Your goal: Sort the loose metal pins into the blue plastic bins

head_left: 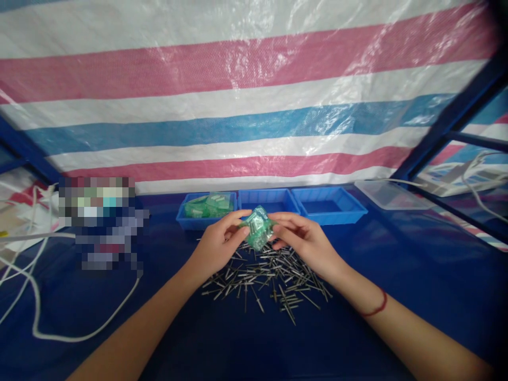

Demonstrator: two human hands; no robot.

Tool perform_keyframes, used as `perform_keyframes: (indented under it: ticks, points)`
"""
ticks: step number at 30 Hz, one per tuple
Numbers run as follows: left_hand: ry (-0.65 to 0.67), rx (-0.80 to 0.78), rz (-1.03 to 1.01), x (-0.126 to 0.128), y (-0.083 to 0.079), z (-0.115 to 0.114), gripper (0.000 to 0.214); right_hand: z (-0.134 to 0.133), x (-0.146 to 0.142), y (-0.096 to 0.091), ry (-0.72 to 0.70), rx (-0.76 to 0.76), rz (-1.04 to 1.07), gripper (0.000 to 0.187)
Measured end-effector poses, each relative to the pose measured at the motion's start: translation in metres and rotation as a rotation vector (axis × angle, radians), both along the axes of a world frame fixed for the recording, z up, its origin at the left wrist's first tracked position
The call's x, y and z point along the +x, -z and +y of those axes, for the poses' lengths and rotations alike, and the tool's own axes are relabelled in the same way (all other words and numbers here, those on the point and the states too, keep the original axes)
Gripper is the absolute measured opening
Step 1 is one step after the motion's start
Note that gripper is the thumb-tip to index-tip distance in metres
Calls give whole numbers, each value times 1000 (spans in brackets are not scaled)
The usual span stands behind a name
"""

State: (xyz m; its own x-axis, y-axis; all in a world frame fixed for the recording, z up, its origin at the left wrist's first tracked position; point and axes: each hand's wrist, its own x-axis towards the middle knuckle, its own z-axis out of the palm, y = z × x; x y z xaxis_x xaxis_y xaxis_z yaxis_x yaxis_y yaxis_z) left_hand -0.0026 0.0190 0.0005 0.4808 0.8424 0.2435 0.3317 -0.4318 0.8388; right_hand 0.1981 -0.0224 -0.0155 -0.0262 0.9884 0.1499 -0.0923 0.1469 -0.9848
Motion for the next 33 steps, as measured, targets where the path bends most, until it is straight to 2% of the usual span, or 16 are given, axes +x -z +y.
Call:
perform_keyframes:
  ticks: [3, 7, 9, 10, 12, 15, 22, 25, 27, 29, 31, 33]
  points:
    - [-280, 303, 70, -23, -14, 19, 37, 0, 0, 0, 5, 14, 4, 32]
    - [-720, 667, 160, -72, -27, 53, 33, 0, 0, 0, 31, 38, -4, 32]
    - [-796, 728, 217, -90, -25, 65, 31, 0, -1, 1, 19, 40, -10, 33]
    - [-780, 744, 257, -95, -22, 70, 30, -1, -2, 2, 10, 39, -14, 33]
    - [-662, 746, 343, -98, -14, 75, 30, -2, -4, 4, -4, 36, -28, 34]
    - [-504, 691, 460, -91, -6, 75, 32, -2, -4, 4, -11, 33, -53, 34]
    - [-411, 596, 563, -87, -2, 75, 33, -2, -2, 4, -8, 45, -88, 34]
    - [-431, 594, 627, -85, -2, 75, 34, -2, 0, 1, 30, 99, -191, 26]
    - [-445, 689, 618, -78, -7, 67, 40, -3, 3, -5, 75, 194, -362, 18]
    - [-396, 779, 574, -66, -14, 52, 46, -6, 9, -14, 113, 316, -560, 16]
    - [-246, 768, 559, -56, -20, 30, 48, -12, 17, -21, 102, 423, -739, 21]
    - [-28, 675, 640, -53, -19, 7, 59, -22, 26, -21, 32, 490, -911, 39]
